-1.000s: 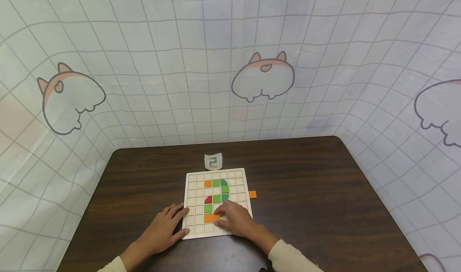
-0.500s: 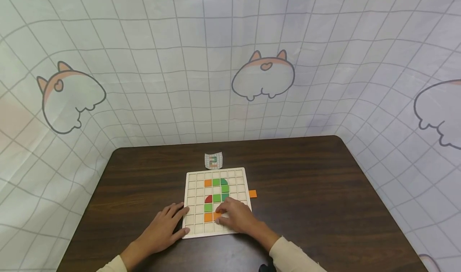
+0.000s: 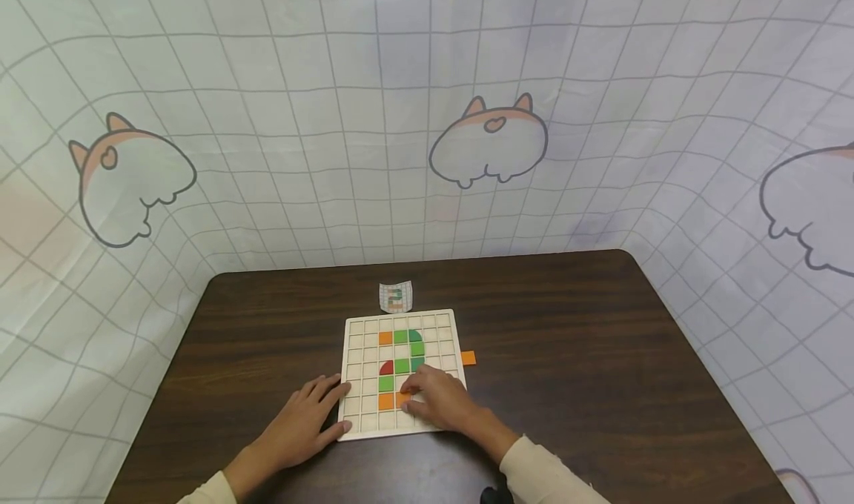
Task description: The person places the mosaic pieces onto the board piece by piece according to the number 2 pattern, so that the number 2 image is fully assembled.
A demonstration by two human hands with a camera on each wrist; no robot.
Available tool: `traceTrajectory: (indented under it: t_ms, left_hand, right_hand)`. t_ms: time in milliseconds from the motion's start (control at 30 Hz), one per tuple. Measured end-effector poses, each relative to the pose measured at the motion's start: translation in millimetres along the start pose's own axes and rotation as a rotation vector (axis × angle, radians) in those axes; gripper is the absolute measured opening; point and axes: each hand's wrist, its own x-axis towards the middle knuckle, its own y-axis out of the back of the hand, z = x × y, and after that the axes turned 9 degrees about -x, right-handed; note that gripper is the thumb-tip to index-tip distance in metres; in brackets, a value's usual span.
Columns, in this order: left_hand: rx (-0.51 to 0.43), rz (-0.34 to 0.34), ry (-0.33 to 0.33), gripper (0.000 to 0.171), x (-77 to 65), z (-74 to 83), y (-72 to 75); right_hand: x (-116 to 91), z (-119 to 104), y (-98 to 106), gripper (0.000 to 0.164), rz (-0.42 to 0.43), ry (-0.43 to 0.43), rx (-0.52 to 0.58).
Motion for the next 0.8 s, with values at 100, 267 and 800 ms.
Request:
traceTrajectory:
  t_ms: [100, 267, 800]
  left_hand:
    - [0.001, -0.003, 0.002, 0.065, 0.0, 0.9, 0.9]
    - [-0.008, -0.011, 0.003, 0.065, 0.2, 1.6, 1.5]
    - [0.002, -0.003, 0.009, 0.065, 0.2, 4.0, 2.4]
  right_hand:
    - [-1, 2, 2, 0.02, 0.008, 0.019, 0.014]
    - [-4, 12, 8, 0.018, 0.042, 0.038, 0.069]
    - [-27, 81, 50, 0.04, 0.097, -0.098, 0.052]
